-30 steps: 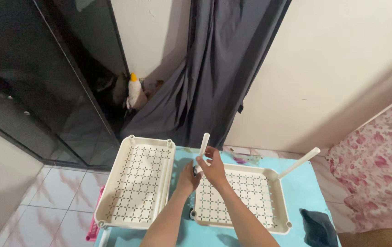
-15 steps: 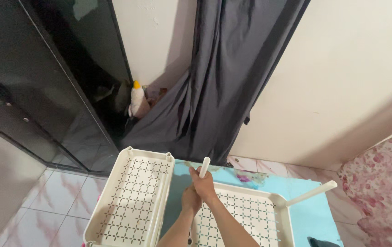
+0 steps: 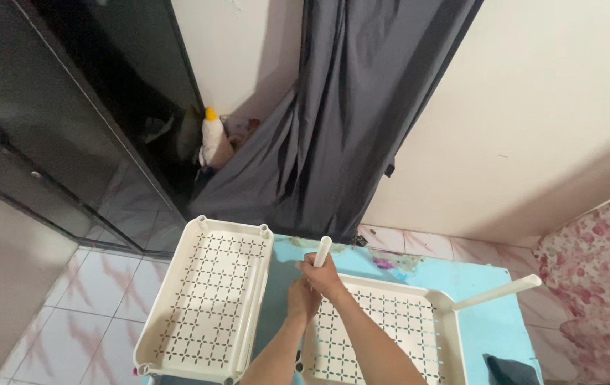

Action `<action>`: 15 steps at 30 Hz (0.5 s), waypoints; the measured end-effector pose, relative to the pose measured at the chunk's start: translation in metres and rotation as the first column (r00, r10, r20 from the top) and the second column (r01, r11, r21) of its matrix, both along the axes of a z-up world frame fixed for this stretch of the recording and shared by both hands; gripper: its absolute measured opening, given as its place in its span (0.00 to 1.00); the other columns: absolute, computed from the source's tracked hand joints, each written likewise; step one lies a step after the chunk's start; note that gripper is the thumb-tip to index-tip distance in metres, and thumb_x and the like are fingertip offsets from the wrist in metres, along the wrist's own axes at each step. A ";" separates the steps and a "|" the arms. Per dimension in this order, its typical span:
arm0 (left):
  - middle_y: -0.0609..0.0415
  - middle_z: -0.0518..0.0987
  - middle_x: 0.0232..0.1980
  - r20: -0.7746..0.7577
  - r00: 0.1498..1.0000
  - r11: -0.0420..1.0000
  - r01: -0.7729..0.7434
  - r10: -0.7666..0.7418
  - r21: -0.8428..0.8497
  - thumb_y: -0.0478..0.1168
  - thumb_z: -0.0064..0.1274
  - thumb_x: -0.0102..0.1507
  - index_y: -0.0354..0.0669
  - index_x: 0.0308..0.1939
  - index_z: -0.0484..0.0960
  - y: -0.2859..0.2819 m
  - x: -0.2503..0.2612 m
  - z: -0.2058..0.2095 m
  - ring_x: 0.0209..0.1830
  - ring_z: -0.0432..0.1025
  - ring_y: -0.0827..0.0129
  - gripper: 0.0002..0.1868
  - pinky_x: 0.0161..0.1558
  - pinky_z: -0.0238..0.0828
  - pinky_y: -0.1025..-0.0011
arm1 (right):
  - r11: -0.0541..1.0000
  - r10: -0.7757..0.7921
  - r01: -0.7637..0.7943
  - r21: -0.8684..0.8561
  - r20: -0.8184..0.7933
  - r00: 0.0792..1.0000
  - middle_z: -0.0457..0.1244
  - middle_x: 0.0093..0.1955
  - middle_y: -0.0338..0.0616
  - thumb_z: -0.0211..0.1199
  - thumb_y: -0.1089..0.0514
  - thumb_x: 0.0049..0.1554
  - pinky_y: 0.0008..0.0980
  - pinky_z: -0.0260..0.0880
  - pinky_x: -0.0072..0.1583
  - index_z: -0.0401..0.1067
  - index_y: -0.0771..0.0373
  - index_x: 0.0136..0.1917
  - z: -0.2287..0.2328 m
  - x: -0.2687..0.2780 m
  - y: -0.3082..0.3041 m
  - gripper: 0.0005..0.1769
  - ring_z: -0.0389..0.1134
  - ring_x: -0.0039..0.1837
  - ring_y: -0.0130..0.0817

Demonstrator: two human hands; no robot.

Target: The person assembles a white plastic storage rack by inserting vertical poles into a perforated tray and attaching black feet to the corners. The person then wipes the tray surface with a dark cloth.

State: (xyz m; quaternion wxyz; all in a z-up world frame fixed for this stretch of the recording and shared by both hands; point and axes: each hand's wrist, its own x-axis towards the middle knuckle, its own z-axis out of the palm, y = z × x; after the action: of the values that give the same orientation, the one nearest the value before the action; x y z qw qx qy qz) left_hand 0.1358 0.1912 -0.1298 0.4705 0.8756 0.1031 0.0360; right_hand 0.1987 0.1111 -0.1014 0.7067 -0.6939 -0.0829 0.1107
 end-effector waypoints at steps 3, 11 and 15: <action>0.37 0.82 0.38 0.017 0.999 0.999 -0.028 0.028 0.019 0.34 0.52 0.59 0.34 0.39 0.81 -0.002 0.002 -0.022 0.43 0.76 0.40 0.07 0.48 0.72 0.49 | 0.992 0.106 -0.110 -0.054 -0.063 0.992 0.48 0.23 0.29 0.68 0.64 0.50 0.31 0.46 0.32 0.52 0.57 0.22 0.005 0.003 -0.005 0.26 0.47 0.29 0.21; 0.46 0.84 0.36 0.017 0.960 0.898 0.256 -0.280 0.357 0.37 0.54 0.60 0.44 0.37 0.83 0.002 0.008 -0.046 0.42 0.78 0.51 0.04 0.50 0.71 0.54 | 0.931 -0.311 0.312 -0.191 0.037 0.950 0.51 0.23 0.33 0.61 0.59 0.57 0.32 0.54 0.35 0.57 0.59 0.25 0.032 -0.032 0.022 0.22 0.49 0.32 0.22; 0.45 0.84 0.36 0.150 0.958 0.936 0.194 -0.246 0.293 0.38 0.57 0.56 0.42 0.37 0.83 0.001 0.003 -0.034 0.40 0.78 0.50 0.07 0.47 0.69 0.53 | 0.911 -0.390 0.387 -0.139 0.005 0.921 0.53 0.24 0.35 0.61 0.59 0.56 0.34 0.55 0.35 0.56 0.61 0.25 0.028 -0.033 0.026 0.22 0.50 0.32 0.24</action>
State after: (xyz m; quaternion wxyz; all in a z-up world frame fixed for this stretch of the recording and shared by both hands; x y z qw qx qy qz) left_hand 0.1387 0.1921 -0.1634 0.3527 0.9314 -0.0458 0.0777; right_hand 0.1657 0.1368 -0.0732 0.6660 -0.7422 0.0728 -0.0184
